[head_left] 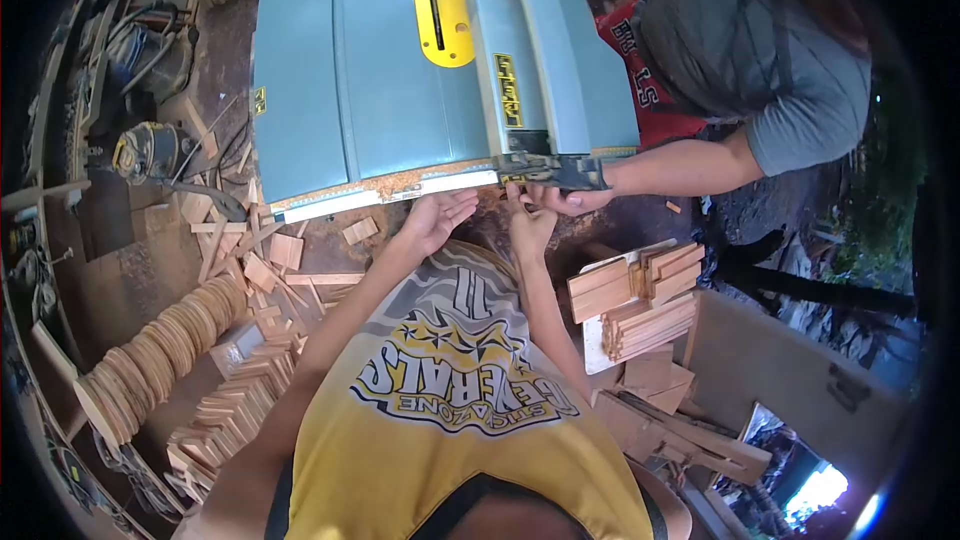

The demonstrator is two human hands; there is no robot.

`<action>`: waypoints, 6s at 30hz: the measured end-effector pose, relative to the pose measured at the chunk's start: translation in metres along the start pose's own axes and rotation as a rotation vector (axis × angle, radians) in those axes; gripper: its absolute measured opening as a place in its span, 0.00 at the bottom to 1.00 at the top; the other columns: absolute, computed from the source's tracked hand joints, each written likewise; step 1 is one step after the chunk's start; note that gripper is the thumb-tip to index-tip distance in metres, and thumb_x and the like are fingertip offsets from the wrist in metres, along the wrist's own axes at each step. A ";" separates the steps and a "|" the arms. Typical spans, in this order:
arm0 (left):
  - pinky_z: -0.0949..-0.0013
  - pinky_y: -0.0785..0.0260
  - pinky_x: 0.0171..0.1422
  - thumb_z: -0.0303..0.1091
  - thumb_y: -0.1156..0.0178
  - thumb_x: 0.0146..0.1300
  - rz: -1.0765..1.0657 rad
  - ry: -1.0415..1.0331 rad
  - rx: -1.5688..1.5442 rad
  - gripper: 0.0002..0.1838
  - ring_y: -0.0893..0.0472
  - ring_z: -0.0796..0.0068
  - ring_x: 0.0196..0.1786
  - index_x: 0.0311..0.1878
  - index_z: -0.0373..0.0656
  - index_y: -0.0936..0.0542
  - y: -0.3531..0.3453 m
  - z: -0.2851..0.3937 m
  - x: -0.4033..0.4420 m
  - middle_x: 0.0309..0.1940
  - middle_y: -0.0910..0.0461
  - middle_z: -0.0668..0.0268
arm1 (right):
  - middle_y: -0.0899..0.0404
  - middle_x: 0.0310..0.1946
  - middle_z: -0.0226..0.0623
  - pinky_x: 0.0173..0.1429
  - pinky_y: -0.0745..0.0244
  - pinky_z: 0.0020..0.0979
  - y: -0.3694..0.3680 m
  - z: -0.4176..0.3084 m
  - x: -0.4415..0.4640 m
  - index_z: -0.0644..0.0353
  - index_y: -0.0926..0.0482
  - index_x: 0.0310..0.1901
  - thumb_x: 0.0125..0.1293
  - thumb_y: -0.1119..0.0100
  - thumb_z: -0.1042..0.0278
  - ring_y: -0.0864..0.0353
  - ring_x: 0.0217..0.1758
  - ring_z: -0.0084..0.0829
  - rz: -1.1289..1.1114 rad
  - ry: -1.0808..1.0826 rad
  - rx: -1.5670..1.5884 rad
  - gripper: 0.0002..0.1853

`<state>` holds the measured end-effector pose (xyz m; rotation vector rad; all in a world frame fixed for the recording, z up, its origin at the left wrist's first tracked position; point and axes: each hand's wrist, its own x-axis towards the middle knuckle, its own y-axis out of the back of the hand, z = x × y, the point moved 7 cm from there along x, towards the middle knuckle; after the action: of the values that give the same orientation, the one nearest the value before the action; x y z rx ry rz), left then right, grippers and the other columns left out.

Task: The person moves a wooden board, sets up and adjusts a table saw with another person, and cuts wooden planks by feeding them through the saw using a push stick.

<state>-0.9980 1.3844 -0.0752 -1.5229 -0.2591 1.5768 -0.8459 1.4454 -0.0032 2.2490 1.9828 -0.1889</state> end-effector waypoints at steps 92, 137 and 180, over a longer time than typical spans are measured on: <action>0.73 0.31 0.30 0.26 0.55 0.63 0.586 -0.074 0.835 0.14 0.24 0.74 0.27 0.47 0.36 0.23 0.258 -0.007 -0.001 0.30 0.20 0.59 | 0.30 0.26 0.35 0.36 0.35 0.32 0.031 0.086 0.021 0.60 0.30 0.43 0.74 0.64 0.45 0.29 0.32 0.32 -0.020 -0.758 0.947 0.23; 0.48 0.34 0.56 0.44 0.55 0.69 0.519 -0.658 1.291 0.22 0.27 0.38 0.53 0.49 0.32 0.25 0.102 -0.028 0.099 0.45 0.24 0.37 | 0.24 0.22 0.31 0.24 0.28 0.24 0.150 0.190 -0.015 0.60 0.23 0.44 0.71 0.51 0.62 0.26 0.20 0.23 -0.290 -0.944 -0.127 0.12; 0.53 0.37 0.65 0.47 0.53 0.65 0.614 -0.354 1.709 0.22 0.28 0.50 0.60 0.53 0.42 0.22 0.117 -0.027 0.124 0.55 0.25 0.49 | 0.24 0.23 0.29 0.25 0.29 0.23 0.124 0.220 -0.005 0.60 0.23 0.43 0.68 0.44 0.61 0.27 0.21 0.20 -0.388 -0.684 -0.273 0.11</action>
<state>-1.0059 1.3931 -0.2471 0.0743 1.1929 1.6028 -0.7245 1.3845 -0.2157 1.3583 1.8708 -0.5934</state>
